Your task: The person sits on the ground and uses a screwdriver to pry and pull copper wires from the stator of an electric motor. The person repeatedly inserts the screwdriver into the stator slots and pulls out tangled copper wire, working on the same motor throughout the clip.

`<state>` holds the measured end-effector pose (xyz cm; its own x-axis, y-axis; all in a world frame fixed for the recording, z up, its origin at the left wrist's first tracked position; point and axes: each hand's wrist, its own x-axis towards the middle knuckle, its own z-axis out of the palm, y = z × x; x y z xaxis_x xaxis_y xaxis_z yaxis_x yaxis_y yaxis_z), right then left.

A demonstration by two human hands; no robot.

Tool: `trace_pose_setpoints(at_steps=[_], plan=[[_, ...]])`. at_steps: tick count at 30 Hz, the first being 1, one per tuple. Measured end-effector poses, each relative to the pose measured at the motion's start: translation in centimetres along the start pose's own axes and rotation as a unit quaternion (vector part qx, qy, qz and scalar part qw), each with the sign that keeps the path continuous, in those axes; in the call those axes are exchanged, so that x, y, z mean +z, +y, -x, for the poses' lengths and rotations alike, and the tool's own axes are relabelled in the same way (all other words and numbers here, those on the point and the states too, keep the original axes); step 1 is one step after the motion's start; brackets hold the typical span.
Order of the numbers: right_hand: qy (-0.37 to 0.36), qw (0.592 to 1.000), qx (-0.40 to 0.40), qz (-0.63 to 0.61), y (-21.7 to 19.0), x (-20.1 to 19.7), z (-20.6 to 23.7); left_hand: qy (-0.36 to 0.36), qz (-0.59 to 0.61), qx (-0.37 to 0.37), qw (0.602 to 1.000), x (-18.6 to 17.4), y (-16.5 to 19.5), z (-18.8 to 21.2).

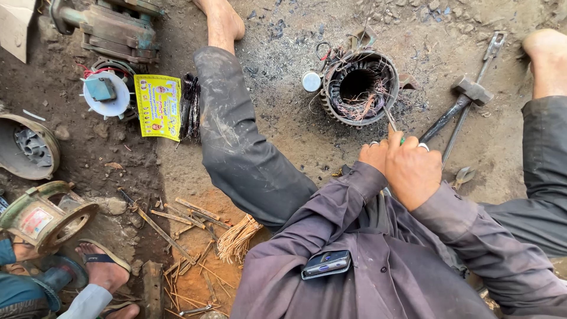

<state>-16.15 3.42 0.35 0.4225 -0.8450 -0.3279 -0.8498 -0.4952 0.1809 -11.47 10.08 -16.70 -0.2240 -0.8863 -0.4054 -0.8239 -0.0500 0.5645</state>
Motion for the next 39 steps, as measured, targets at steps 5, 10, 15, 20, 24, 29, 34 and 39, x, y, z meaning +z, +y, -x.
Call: trace_pose_setpoints(at_steps=[5, 10, 15, 20, 24, 29, 34, 39], plan=[[-0.018, 0.999, 0.02, -0.041, 0.8, 1.5, -0.4, -0.071, 0.009, -0.004, 0.997, -1.7, 0.0, -0.4], [0.013, 0.993, 0.068, -0.091, 0.6, 3.7, 1.5, -0.057, 0.016, -0.031, 0.998, -4.4, 0.8, -0.1], [0.0, 0.96, 0.116, -0.255, 1.2, 4.7, 2.4, -0.081, 0.064, -0.065, 0.993, -8.0, 1.1, -0.4], [-0.023, 0.965, 0.122, -0.233, 1.4, 4.3, 1.5, 0.0, 0.058, -0.213, 0.975, -14.3, -1.9, -0.2], [-0.029, 0.971, 0.085, -0.224, 2.5, 3.8, 0.6, 0.354, 0.197, -0.244, 0.881, -17.9, -6.0, -3.3], [-0.05, 0.984, 0.015, -0.17, 4.8, 2.6, -0.6, 0.432, -0.05, -0.207, 0.876, -16.4, -11.1, -11.7], [-0.17, 0.974, -0.027, -0.144, 10.1, 1.3, -3.5, 0.321, -0.045, -0.268, 0.907, -11.7, -13.0, -13.3], [-0.126, 0.957, -0.047, -0.258, 12.0, 1.6, -3.4, 0.352, -0.055, -0.256, 0.899, -10.9, -13.8, -13.5]])
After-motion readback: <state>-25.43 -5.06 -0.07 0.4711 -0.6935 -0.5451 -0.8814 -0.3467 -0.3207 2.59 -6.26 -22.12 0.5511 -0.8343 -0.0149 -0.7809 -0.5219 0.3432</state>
